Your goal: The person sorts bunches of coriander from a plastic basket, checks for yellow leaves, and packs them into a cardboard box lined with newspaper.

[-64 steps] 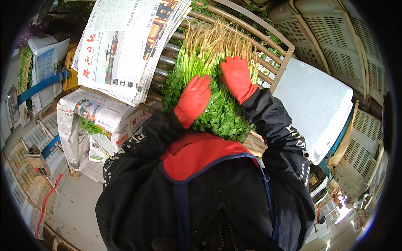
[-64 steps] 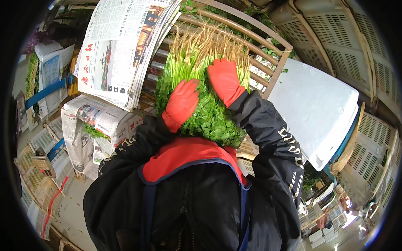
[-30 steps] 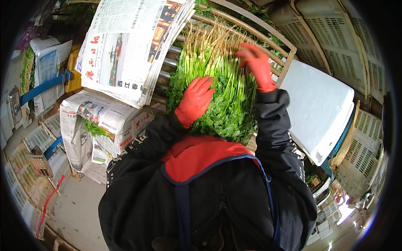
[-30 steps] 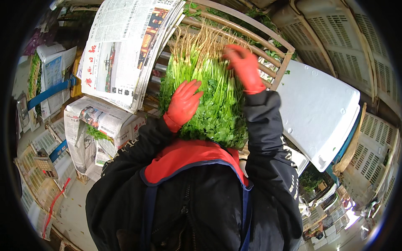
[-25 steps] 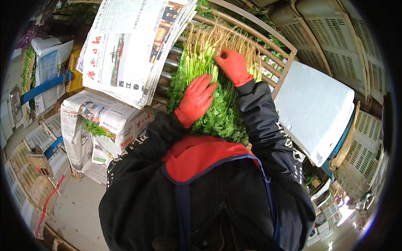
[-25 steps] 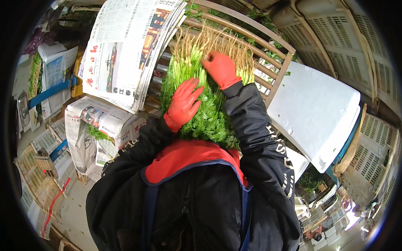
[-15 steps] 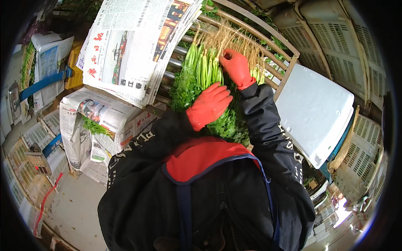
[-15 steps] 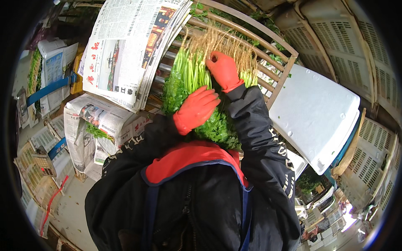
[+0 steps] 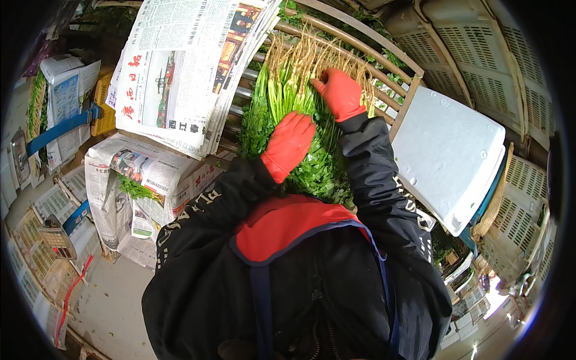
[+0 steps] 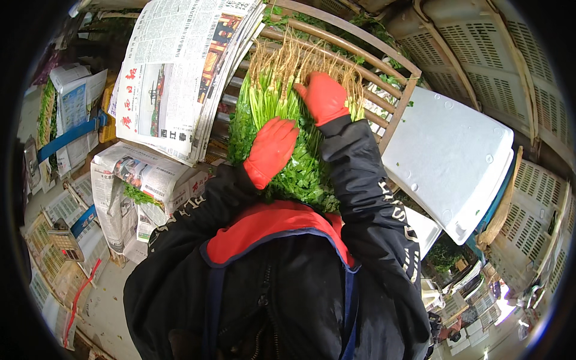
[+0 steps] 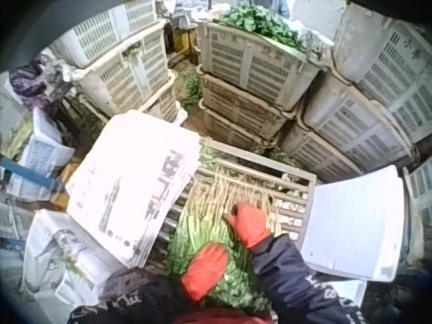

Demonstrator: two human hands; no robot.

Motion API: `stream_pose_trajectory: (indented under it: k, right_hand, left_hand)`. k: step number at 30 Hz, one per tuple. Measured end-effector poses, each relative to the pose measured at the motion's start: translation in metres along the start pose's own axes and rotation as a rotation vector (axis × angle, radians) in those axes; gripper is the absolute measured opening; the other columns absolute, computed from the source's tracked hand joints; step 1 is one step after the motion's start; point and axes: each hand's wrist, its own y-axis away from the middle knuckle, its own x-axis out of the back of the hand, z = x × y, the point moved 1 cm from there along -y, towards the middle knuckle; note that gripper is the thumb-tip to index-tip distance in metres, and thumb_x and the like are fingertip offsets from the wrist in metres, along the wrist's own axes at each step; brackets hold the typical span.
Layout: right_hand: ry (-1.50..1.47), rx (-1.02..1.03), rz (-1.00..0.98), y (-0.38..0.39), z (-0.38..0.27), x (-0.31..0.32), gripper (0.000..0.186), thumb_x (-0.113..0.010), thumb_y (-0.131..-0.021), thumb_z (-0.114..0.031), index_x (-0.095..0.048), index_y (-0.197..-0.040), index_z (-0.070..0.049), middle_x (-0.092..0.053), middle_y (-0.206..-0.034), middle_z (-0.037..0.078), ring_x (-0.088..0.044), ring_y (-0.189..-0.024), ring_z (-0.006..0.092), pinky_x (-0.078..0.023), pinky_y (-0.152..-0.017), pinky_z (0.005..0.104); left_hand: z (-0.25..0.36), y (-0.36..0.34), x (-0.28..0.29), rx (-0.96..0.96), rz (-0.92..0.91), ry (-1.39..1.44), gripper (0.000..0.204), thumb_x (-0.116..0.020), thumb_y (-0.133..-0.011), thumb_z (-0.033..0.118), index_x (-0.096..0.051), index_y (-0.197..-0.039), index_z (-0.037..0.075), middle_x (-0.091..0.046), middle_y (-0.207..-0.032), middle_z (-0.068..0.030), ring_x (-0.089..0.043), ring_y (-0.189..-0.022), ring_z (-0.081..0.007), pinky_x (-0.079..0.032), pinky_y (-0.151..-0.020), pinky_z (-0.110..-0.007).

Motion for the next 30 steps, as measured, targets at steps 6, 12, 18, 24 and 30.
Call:
stream_pose_trajectory:
  k: [6,12,18,24,30]
  right_hand:
    - [-0.073,-0.083,0.096,-0.005,0.010,-0.011,0.017,-0.065,-0.078,-0.024,-0.065,-0.083,-0.008,-0.066,-0.077,0.013,-0.063,-0.073,0.0343,-0.049,-0.064,0.0414]
    - [-0.411,0.000,0.172,0.026,0.010,0.016,0.009,-0.063,-0.080,-0.014,-0.062,-0.084,-0.006,-0.063,-0.080,0.013,-0.062,-0.071,0.0298,-0.048,-0.062,0.0355]
    - [-1.211,-0.216,-0.321,0.069,0.010,0.042,0.014,-0.054,-0.092,-0.016,-0.054,-0.094,-0.002,-0.065,-0.096,0.012,-0.059,-0.069,0.0118,-0.046,-0.060,0.0229]
    - [-1.341,-0.268,-0.389,0.111,0.010,0.065,0.012,-0.049,-0.091,-0.012,-0.053,-0.091,-0.001,-0.066,-0.095,0.014,-0.059,-0.066,0.0121,-0.047,-0.059,0.0238]
    - [-1.407,-0.035,-0.426,0.157,-0.010,0.124,0.004,-0.049,-0.092,-0.006,-0.052,-0.090,-0.003,-0.063,-0.083,0.011,-0.055,-0.061,0.0097,-0.043,-0.051,0.0235]
  left_hand:
    - [0.000,0.001,-0.002,0.025,0.025,0.037,0.027,-0.059,-0.073,0.008,-0.059,-0.100,0.001,-0.059,-0.104,-0.0125,-0.055,-0.103,-0.0261,-0.038,-0.100,-0.040]
    - [0.002,-0.002,0.000,0.124,0.112,0.173,0.029,-0.057,-0.080,0.004,-0.057,-0.109,0.000,-0.059,-0.108,-0.0151,-0.057,-0.100,-0.0299,-0.042,-0.095,-0.040]
    - [0.019,-0.038,0.016,0.543,0.255,0.962,0.031,-0.048,-0.090,0.005,-0.052,-0.119,-0.004,-0.062,-0.110,-0.0157,-0.060,-0.099,-0.0277,-0.046,-0.088,-0.034]
    - [0.002,-0.038,-0.015,0.467,-0.061,0.947,0.027,-0.045,-0.094,0.012,-0.059,-0.114,-0.001,-0.063,-0.107,-0.0137,-0.059,-0.099,-0.0220,-0.045,-0.089,-0.031]
    - [-0.004,-0.041,-0.023,0.401,-0.174,0.857,0.024,-0.049,-0.092,0.012,-0.060,-0.110,0.001,-0.063,-0.110,-0.0168,-0.061,-0.101,-0.0280,-0.046,-0.088,-0.034]
